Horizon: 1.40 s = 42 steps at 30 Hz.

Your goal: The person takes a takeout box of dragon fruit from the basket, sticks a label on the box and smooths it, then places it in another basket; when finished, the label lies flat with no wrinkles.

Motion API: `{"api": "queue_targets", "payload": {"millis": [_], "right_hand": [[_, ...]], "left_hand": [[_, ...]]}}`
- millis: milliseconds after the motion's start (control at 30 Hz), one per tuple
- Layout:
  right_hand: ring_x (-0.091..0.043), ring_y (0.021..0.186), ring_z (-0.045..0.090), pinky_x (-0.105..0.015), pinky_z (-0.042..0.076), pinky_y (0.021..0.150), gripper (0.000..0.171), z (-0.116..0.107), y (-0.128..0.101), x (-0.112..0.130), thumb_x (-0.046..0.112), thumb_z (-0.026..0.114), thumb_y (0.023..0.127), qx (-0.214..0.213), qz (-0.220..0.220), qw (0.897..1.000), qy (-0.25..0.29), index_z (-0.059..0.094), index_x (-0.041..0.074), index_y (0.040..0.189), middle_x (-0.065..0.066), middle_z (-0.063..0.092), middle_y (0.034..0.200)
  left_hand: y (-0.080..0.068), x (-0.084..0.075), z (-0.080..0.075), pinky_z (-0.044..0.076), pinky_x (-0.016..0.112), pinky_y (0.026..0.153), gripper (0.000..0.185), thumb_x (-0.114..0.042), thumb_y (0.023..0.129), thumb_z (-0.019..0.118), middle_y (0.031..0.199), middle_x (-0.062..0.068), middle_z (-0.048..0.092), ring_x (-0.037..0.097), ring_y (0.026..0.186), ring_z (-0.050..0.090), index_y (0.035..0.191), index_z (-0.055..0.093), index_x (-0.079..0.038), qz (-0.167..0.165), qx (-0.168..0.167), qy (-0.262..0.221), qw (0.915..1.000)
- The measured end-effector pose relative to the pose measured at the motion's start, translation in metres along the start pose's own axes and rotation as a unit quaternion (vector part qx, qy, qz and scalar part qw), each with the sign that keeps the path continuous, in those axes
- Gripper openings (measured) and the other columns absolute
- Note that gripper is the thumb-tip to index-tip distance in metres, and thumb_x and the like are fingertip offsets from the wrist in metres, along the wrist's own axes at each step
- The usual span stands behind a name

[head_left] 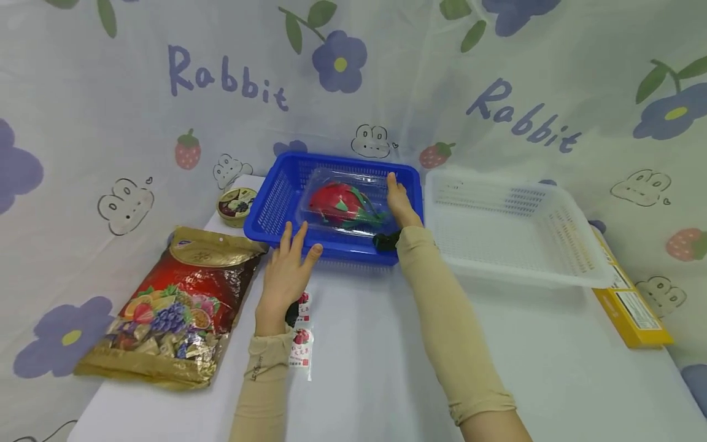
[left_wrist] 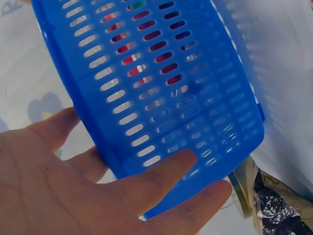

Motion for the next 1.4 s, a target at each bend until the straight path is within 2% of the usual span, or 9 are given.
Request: {"api": "queue_targets", "payload": {"millis": [300, 600, 800, 867, 967, 1033, 1100, 1233, 1400], "right_hand": [[-0.031, 0.151, -0.009, -0.047, 0.009, 0.123, 0.087, 0.000, 0.015, -0.020, 0.040, 0.050, 0.099, 0.020, 0.021, 0.999, -0.025, -0.013, 0.020, 0.155, -0.009, -0.019, 0.162], [-0.039, 0.147, 0.021, -0.059, 0.037, 0.108, 0.091, 0.001, 0.017, -0.017, 0.047, 0.057, 0.094, 0.082, 0.073, 0.994, -0.019, -0.010, 0.032, 0.155, -0.009, -0.003, 0.164], [-0.045, 0.143, 0.027, -0.055, 0.036, 0.110, 0.095, 0.003, 0.017, -0.018, 0.039, 0.058, 0.095, 0.151, 0.068, 0.984, -0.061, -0.016, 0.032, 0.154, -0.011, -0.012, 0.164], [-0.039, 0.131, 0.045, -0.051, 0.039, 0.110, 0.097, 0.003, 0.017, -0.019, 0.039, 0.059, 0.095, 0.154, 0.064, 0.982, -0.084, -0.017, 0.031, 0.154, -0.012, -0.011, 0.164], [-0.038, 0.124, 0.052, -0.049, 0.043, 0.107, 0.096, 0.001, 0.017, -0.021, 0.038, 0.061, 0.094, 0.147, 0.063, 0.982, -0.098, -0.015, 0.033, 0.154, -0.011, -0.009, 0.164], [-0.038, 0.122, 0.054, -0.049, 0.044, 0.106, 0.094, 0.000, 0.016, -0.021, 0.037, 0.060, 0.095, 0.141, 0.063, 0.984, -0.091, -0.012, 0.034, 0.154, -0.009, -0.008, 0.165], [-0.041, 0.140, 0.036, -0.052, 0.041, 0.107, 0.091, 0.000, 0.015, -0.020, 0.032, 0.060, 0.096, 0.141, 0.064, 0.987, -0.049, -0.009, 0.035, 0.155, -0.005, -0.009, 0.165], [-0.039, 0.147, 0.021, -0.058, 0.041, 0.106, 0.087, 0.003, 0.012, -0.016, 0.022, 0.060, 0.096, 0.135, 0.063, 0.988, 0.040, -0.003, 0.037, 0.155, -0.003, -0.008, 0.165], [-0.038, 0.142, 0.032, -0.045, 0.058, 0.083, 0.084, 0.002, 0.006, -0.012, 0.020, 0.060, 0.096, 0.116, 0.049, 0.991, 0.051, 0.003, 0.035, 0.156, -0.010, 0.005, 0.164]], "left_hand": [[0.002, 0.000, 0.004, 0.028, 0.072, 0.104, 0.071, -0.064, 0.098, 0.029, 0.165, 0.009, -0.001, 0.054, 0.138, 0.028, 0.156, 0.017, -0.026, 0.003, -0.005, 0.002, 1.0000], [0.002, -0.001, -0.001, 0.028, 0.073, 0.104, 0.072, -0.065, 0.097, 0.028, 0.165, 0.009, 0.001, 0.054, 0.139, 0.026, 0.156, 0.020, -0.024, 0.008, -0.015, -0.005, 0.9998], [0.002, 0.000, 0.001, 0.028, 0.073, 0.103, 0.074, -0.067, 0.096, 0.025, 0.165, 0.009, 0.001, 0.055, 0.139, 0.025, 0.156, 0.020, -0.024, 0.007, -0.011, -0.006, 0.9999], [0.002, 0.001, 0.002, 0.029, 0.073, 0.102, 0.075, -0.069, 0.096, 0.023, 0.165, 0.009, 0.001, 0.055, 0.139, 0.026, 0.156, 0.020, -0.024, 0.008, -0.010, -0.005, 0.9999], [0.002, 0.001, 0.004, 0.030, 0.072, 0.101, 0.075, -0.068, 0.096, 0.022, 0.165, 0.010, 0.003, 0.055, 0.138, 0.026, 0.156, 0.021, -0.023, 0.012, -0.009, -0.008, 0.9999], [0.002, 0.002, 0.005, 0.030, 0.072, 0.101, 0.074, -0.067, 0.096, 0.023, 0.165, 0.010, 0.003, 0.054, 0.138, 0.027, 0.155, 0.022, -0.023, 0.010, -0.008, -0.010, 0.9999], [0.003, 0.002, 0.005, 0.030, 0.072, 0.101, 0.072, -0.065, 0.097, 0.024, 0.165, 0.010, 0.004, 0.054, 0.138, 0.027, 0.155, 0.023, -0.022, 0.010, -0.007, -0.014, 0.9998], [0.003, 0.003, 0.003, 0.030, 0.073, 0.102, 0.072, -0.065, 0.098, 0.024, 0.165, 0.008, 0.003, 0.056, 0.138, 0.025, 0.156, 0.021, -0.022, 0.009, -0.004, -0.018, 0.9998], [0.004, 0.006, 0.000, 0.025, 0.076, 0.103, 0.072, -0.065, 0.098, 0.022, 0.165, 0.006, 0.002, 0.059, 0.139, 0.019, 0.156, 0.018, -0.023, 0.007, 0.000, -0.030, 0.9995]]}}
Point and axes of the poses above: each hand's wrist, its own y-axis towards the middle knuckle, its own z-axis out of the palm, x = y × z, the point moved 4 cm from there along y, towards the middle knuckle
